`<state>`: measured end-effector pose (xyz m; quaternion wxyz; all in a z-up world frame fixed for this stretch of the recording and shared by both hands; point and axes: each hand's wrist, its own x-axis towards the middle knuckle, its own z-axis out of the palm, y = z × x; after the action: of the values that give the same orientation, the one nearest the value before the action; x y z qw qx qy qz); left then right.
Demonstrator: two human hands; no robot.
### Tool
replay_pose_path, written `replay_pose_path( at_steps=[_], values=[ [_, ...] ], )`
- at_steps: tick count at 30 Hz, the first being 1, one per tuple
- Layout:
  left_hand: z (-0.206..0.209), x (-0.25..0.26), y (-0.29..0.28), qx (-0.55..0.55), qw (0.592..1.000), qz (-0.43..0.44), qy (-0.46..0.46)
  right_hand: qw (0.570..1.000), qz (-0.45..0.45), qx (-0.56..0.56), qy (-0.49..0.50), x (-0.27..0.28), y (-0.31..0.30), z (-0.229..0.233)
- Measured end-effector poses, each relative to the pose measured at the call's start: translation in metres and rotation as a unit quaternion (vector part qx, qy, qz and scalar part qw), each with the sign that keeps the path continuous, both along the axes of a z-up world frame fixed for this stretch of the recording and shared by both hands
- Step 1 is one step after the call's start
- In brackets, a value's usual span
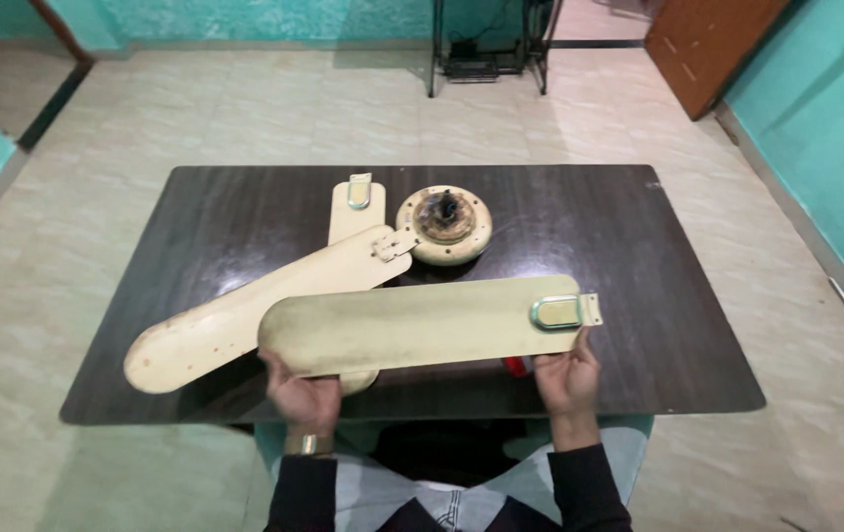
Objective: The person uses a red screwdriver to remove screws from the fan blade mounts and detaches each blade from the fan hub. The blades are placed on the table, and the hub is briefly inspected before the person begins reattaching the first blade.
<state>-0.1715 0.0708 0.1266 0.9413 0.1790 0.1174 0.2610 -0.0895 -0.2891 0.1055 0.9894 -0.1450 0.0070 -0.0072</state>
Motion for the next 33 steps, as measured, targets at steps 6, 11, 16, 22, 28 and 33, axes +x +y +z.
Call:
replay_pose_path(
  at_steps=[6,11,16,22,28,33],
  values=[
    [-0.001,-0.001,-0.001,-0.042,0.999,-0.007,-0.026,0.998,0.027,0.052,-0.024,0.007,-0.012,-0.018],
    [-0.003,0.002,-0.001,-0.057,0.996,-0.017,-0.070,0.998,0.024,0.052,-0.022,0.001,-0.011,-0.002],
    [0.004,-0.002,0.001,-0.027,0.999,-0.023,-0.024,1.000,0.010,0.015,-0.020,-0.002,0.004,0.018],
    [0.012,-0.006,0.004,-0.038,0.995,-0.028,-0.083,0.999,0.012,0.039,-0.012,-0.003,0.005,0.022],
    [0.010,-0.003,0.005,-0.054,0.995,-0.033,-0.078,0.995,0.025,0.098,-0.004,0.002,-0.001,0.012],
    [-0.005,0.005,0.009,-0.073,0.995,-0.046,0.053,0.993,0.040,0.102,0.040,0.014,-0.003,-0.007]
  ],
)
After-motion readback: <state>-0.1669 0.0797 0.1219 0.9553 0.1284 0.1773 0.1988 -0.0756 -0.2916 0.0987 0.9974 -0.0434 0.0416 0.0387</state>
